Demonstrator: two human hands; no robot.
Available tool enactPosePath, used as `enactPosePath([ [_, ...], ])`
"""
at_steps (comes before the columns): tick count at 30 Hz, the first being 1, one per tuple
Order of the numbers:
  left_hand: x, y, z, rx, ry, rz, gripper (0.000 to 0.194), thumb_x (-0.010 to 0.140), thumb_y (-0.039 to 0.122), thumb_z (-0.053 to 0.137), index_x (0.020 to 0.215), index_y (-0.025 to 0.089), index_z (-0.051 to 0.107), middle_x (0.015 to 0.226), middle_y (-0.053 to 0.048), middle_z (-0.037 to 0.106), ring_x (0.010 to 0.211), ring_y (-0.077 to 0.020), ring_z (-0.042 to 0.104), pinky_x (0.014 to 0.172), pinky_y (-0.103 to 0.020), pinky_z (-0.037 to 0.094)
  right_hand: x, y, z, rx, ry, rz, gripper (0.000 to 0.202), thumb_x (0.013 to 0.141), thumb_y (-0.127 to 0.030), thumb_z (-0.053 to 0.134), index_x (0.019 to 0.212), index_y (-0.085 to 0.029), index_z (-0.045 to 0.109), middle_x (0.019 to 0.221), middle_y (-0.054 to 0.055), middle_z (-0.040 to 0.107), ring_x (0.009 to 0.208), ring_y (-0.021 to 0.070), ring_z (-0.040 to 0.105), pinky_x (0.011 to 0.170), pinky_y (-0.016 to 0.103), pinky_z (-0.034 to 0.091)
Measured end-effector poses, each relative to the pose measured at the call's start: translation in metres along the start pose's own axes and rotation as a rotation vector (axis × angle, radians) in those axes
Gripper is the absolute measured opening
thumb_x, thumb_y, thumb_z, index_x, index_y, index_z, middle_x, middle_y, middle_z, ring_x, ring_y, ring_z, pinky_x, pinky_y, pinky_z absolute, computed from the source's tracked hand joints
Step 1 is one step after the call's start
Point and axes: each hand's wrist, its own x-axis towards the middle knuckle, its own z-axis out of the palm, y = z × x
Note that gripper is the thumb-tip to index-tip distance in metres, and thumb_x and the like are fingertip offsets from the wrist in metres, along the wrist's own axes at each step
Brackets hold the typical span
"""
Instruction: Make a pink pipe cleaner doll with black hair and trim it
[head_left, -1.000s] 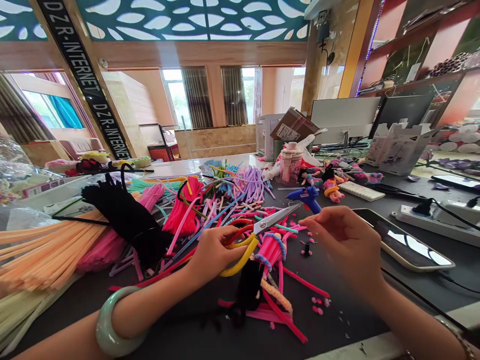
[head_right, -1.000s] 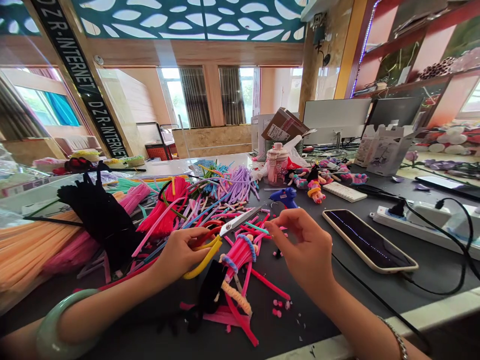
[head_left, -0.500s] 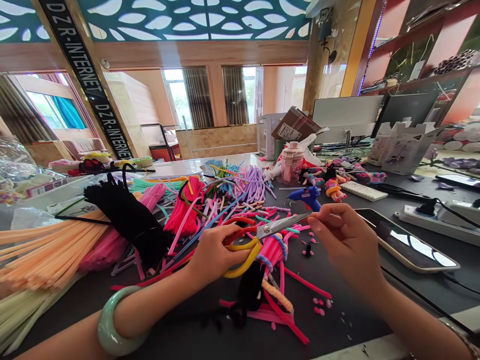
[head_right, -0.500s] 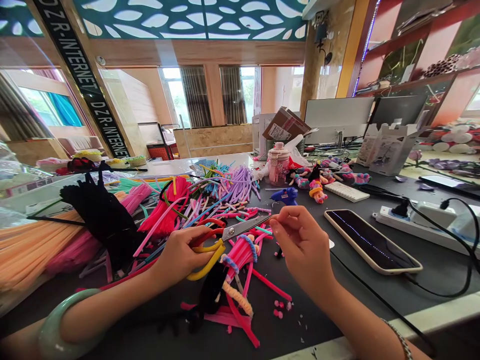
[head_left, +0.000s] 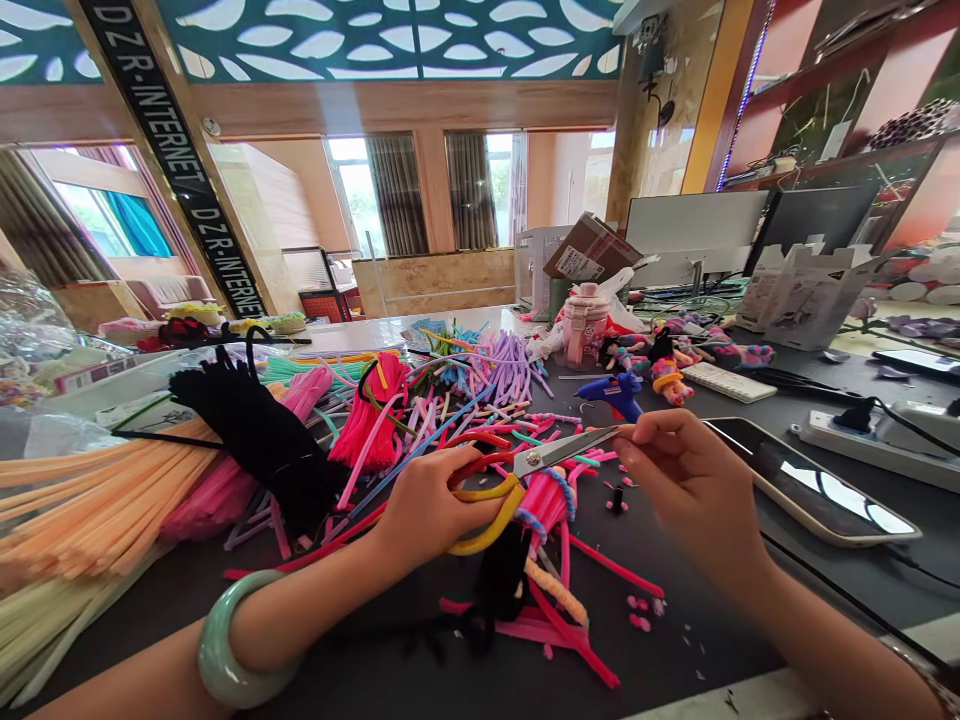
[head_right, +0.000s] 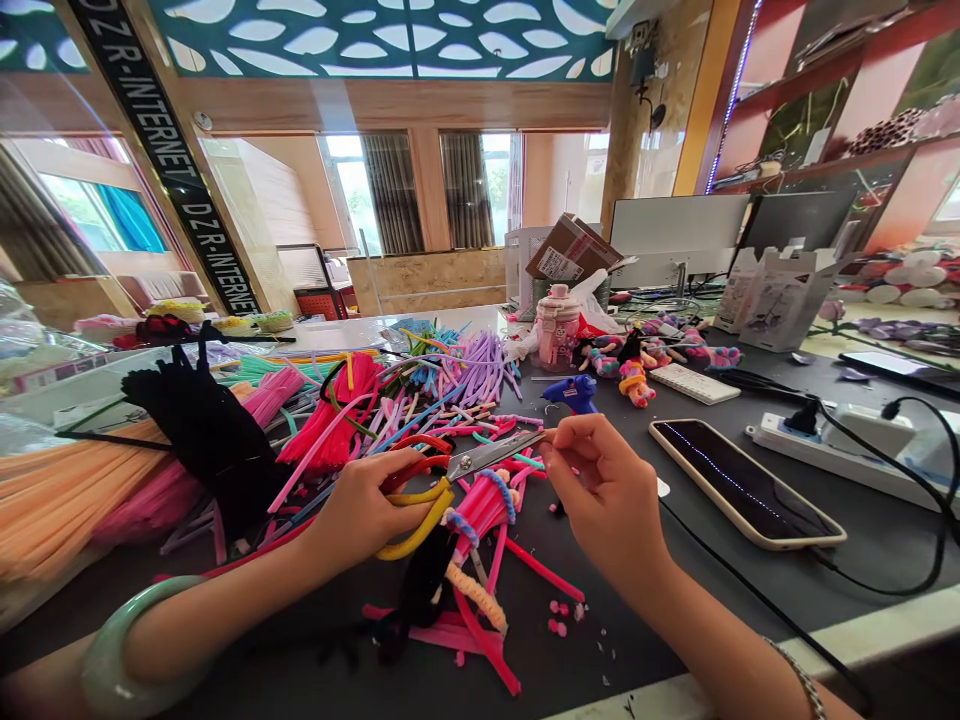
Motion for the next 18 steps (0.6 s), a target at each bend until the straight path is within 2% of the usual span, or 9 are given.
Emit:
enactPosePath([
  [4, -0.0005, -0.0005, 0.0001, 0.008, -0.018, 0.001, 0.033, 0.07, 0.044, 0.072, 0.091, 0.018, 0.075, 0.065, 0.004, 0.055, 0.058, -0.0117, 0.04, 0.055, -0.023, 0.03, 0.0001, 0.0006, -0.0003, 0.003, 0.003, 0.003, 0.016, 0.074, -0.026, 0.069, 0.071, -0.025, 0.054, 0.066, -0.002, 0.067, 0.057, 0.0105, 0.062, 0.049, 0.019, 0.047],
  [10, -0.0006, -0.0045, 0.0019, 0.033, -0.026, 0.016, 0.038, 0.07, 0.047, 0.075, 0.097, 0.02, 0.075, 0.06, 0.006, 0.048, 0.056, -0.0121, 0.04, 0.052, -0.023, 0.028, 0.0002, 0.0001, -0.0009, 0.006, -0.006, 0.011, 0.015, 0.073, -0.025, 0.069, 0.07, -0.025, 0.054, 0.068, -0.001, 0.07, 0.056, 0.0108, 0.062, 0.047, 0.02, 0.047],
  [13, 0.0005, -0.0061, 0.0023, 0.024, -0.026, 0.021, 0.038, 0.07, 0.047, 0.075, 0.098, 0.021, 0.074, 0.062, 0.005, 0.05, 0.057, -0.0124, 0.041, 0.051, -0.023, 0.028, 0.0005, 0.0003, -0.0008, 0.007, -0.012, 0.02, 0.015, 0.073, -0.026, 0.069, 0.07, -0.026, 0.054, 0.069, -0.001, 0.071, 0.055, 0.0117, 0.062, 0.046, 0.021, 0.046],
  [18, 0.0009, -0.0064, 0.0025, 0.027, -0.031, 0.008, 0.035, 0.07, 0.046, 0.076, 0.093, 0.021, 0.074, 0.062, 0.006, 0.047, 0.057, -0.0122, 0.039, 0.052, -0.023, 0.026, 0.001, -0.0003, -0.0008, 0.001, -0.016, 0.034, 0.017, 0.073, -0.027, 0.07, 0.069, -0.025, 0.054, 0.069, 0.0, 0.072, 0.057, 0.0124, 0.064, 0.047, 0.021, 0.047],
])
